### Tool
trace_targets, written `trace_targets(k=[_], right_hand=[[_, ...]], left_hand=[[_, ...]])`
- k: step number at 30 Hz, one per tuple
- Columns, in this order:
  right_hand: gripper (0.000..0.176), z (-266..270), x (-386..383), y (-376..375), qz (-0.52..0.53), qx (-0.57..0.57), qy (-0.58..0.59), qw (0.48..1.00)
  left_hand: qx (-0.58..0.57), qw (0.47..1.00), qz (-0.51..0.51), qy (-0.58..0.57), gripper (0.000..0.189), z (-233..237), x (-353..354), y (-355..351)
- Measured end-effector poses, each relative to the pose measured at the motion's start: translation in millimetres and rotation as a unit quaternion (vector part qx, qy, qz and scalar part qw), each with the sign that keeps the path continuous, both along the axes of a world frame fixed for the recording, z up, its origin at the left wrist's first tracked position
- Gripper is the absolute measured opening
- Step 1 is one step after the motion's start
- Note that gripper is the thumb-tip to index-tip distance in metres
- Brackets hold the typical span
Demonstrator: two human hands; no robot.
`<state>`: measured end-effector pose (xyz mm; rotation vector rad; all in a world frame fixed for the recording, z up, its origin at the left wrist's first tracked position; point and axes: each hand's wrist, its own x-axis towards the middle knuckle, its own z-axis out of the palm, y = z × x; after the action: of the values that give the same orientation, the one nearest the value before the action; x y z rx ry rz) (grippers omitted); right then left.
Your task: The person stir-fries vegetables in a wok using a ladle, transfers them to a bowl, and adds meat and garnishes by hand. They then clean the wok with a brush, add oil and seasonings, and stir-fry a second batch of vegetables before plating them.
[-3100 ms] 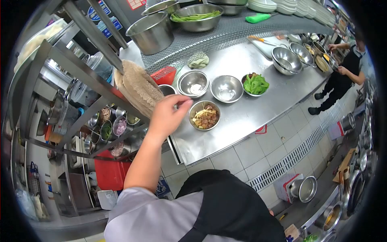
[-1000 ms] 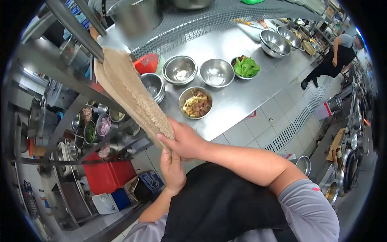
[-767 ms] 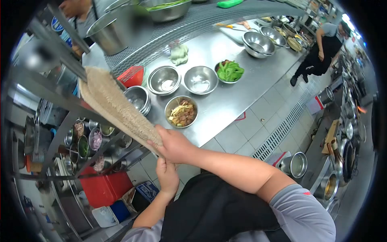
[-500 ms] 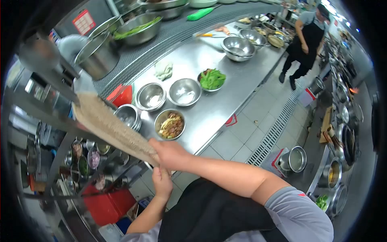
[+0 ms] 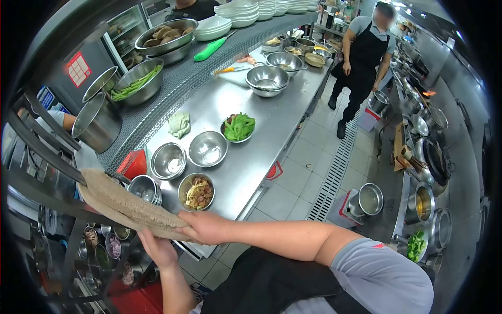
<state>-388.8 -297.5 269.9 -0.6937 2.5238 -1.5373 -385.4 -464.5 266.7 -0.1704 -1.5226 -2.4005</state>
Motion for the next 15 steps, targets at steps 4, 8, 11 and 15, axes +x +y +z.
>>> trace_targets(k=[4,8,11,15], right_hand=[[0.051,-41,-39,39,-0.059,0.018,-0.083,0.995],[0.088,-110,-103,112,-0.262,0.184,-0.203,0.925],[0.087,-117,-125,142,-0.257,0.229,-0.192,0.919],[0.083,-121,-144,164,-0.279,0.243,-0.197,0.908]], left_hand=[[-0.037,0.987,0.120,-0.096,0.034,-24,-57,32],[-0.111,0.981,0.125,-0.094,0.038,-25,-80,41],[-0.192,0.968,0.155,-0.049,0.041,-30,-77,33],[-0.206,0.965,0.153,-0.047,0.042,-30,-71,31]])
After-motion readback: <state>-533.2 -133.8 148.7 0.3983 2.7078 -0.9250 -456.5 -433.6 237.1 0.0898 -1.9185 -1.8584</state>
